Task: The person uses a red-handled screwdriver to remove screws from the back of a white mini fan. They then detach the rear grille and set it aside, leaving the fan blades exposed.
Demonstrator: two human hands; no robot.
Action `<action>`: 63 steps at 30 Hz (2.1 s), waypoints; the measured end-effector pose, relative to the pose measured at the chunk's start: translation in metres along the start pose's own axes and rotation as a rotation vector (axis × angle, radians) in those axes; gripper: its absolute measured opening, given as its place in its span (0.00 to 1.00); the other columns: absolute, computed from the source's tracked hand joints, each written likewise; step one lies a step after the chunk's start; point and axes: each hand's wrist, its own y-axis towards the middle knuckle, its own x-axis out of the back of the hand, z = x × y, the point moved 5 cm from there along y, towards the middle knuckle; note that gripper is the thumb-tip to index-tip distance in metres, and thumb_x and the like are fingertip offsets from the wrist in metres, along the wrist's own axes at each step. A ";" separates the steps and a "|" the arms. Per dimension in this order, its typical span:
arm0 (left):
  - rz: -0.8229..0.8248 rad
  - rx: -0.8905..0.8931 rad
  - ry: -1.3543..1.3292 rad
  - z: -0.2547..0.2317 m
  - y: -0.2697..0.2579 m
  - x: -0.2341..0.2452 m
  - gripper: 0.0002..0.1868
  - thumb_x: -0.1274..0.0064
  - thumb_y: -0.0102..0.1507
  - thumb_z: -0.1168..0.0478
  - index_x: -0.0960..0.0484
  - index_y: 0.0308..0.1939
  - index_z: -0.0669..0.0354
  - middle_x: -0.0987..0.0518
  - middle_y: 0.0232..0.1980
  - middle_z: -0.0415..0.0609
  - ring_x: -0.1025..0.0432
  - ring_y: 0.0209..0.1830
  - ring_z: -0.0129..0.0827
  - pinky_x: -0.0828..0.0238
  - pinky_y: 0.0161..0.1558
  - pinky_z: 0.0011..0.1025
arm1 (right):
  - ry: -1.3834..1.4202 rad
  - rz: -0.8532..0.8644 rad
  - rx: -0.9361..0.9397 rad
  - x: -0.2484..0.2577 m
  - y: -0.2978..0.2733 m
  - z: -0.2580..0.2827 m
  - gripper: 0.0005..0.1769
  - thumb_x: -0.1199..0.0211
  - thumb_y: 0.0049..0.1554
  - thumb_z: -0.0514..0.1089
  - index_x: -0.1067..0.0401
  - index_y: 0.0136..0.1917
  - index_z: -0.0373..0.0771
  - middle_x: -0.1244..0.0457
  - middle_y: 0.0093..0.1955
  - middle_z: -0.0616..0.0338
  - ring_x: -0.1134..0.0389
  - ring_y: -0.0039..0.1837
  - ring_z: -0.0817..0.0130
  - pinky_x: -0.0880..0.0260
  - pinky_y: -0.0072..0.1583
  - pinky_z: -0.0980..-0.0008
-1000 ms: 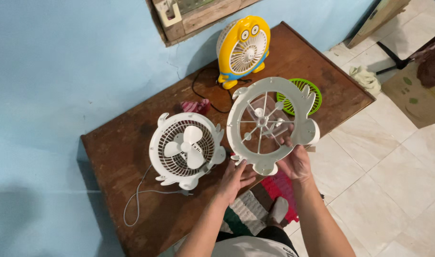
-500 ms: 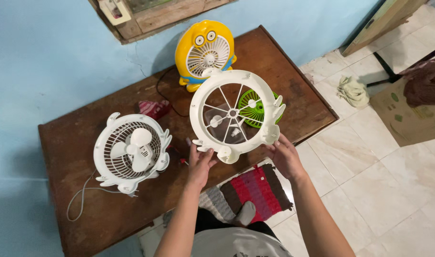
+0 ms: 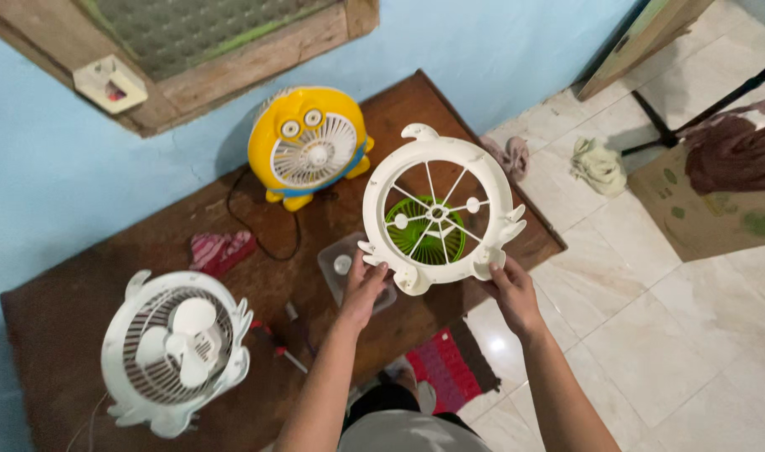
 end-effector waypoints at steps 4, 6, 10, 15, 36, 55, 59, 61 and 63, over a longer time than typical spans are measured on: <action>0.043 -0.002 -0.044 0.004 0.048 -0.022 0.29 0.47 0.68 0.62 0.38 0.72 0.50 0.25 0.61 0.49 0.28 0.60 0.37 0.23 0.58 0.44 | -0.057 0.003 0.040 0.015 0.041 0.026 0.24 0.46 0.66 0.48 0.32 0.68 0.30 0.32 0.61 0.52 0.30 0.61 0.65 0.26 0.62 0.64; -0.039 0.102 0.037 0.009 0.068 -0.024 0.31 0.47 0.67 0.61 0.40 0.73 0.42 0.26 0.63 0.47 0.29 0.62 0.35 0.27 0.58 0.44 | -0.149 -0.044 0.020 0.025 0.060 0.032 0.25 0.44 0.64 0.48 0.31 0.70 0.32 0.31 0.60 0.54 0.30 0.60 0.66 0.28 0.59 0.64; -0.095 0.152 0.098 0.011 0.105 -0.032 0.30 0.46 0.67 0.60 0.38 0.72 0.44 0.27 0.63 0.48 0.30 0.64 0.37 0.29 0.61 0.48 | -0.320 -0.078 0.021 0.041 0.103 0.036 0.26 0.41 0.65 0.49 0.27 0.69 0.30 0.30 0.57 0.49 0.32 0.55 0.63 0.29 0.55 0.62; -0.159 0.092 0.025 0.016 0.153 -0.032 0.30 0.46 0.66 0.63 0.37 0.71 0.46 0.27 0.63 0.47 0.27 0.63 0.39 0.24 0.61 0.45 | -0.193 0.005 0.027 0.046 0.180 0.029 0.27 0.40 0.62 0.47 0.31 0.70 0.29 0.30 0.60 0.52 0.29 0.59 0.65 0.27 0.60 0.64; -0.568 -0.107 0.184 0.049 0.254 -0.007 0.33 0.44 0.63 0.68 0.33 0.73 0.56 0.19 0.56 0.55 0.23 0.49 0.34 0.22 0.46 0.32 | -0.472 0.037 0.030 0.033 0.312 0.022 0.28 0.38 0.61 0.47 0.30 0.68 0.26 0.27 0.51 0.42 0.24 0.50 0.67 0.19 0.52 0.70; -0.874 -0.228 0.089 0.076 -0.080 0.031 0.16 0.43 0.65 0.65 0.19 0.56 0.66 0.18 0.51 0.50 0.22 0.48 0.32 0.22 0.49 0.31 | -0.754 0.668 0.441 -0.123 0.100 -0.022 0.11 0.36 0.59 0.43 0.23 0.53 0.37 0.28 0.48 0.53 0.26 0.48 0.64 0.28 0.49 0.66; -0.890 -0.261 0.001 0.089 -0.143 0.069 0.14 0.48 0.67 0.64 0.20 0.56 0.63 0.17 0.51 0.49 0.20 0.46 0.31 0.21 0.48 0.28 | -0.777 0.804 0.476 -0.173 0.041 -0.059 0.11 0.35 0.58 0.43 0.23 0.52 0.37 0.28 0.46 0.51 0.25 0.46 0.62 0.26 0.49 0.67; -0.883 -0.289 -0.053 0.095 -0.176 0.090 0.13 0.47 0.67 0.64 0.20 0.55 0.64 0.17 0.50 0.50 0.21 0.45 0.32 0.21 0.48 0.29 | -0.849 0.828 0.478 -0.197 0.011 -0.080 0.11 0.35 0.58 0.44 0.22 0.52 0.38 0.28 0.46 0.50 0.24 0.46 0.61 0.26 0.49 0.66; -0.880 -0.282 -0.085 0.100 -0.209 0.110 0.12 0.47 0.68 0.65 0.19 0.55 0.64 0.18 0.50 0.50 0.21 0.45 0.32 0.21 0.49 0.29 | -0.965 0.853 0.426 -0.218 -0.019 -0.104 0.12 0.35 0.57 0.45 0.21 0.53 0.39 0.28 0.45 0.48 0.24 0.45 0.59 0.26 0.49 0.64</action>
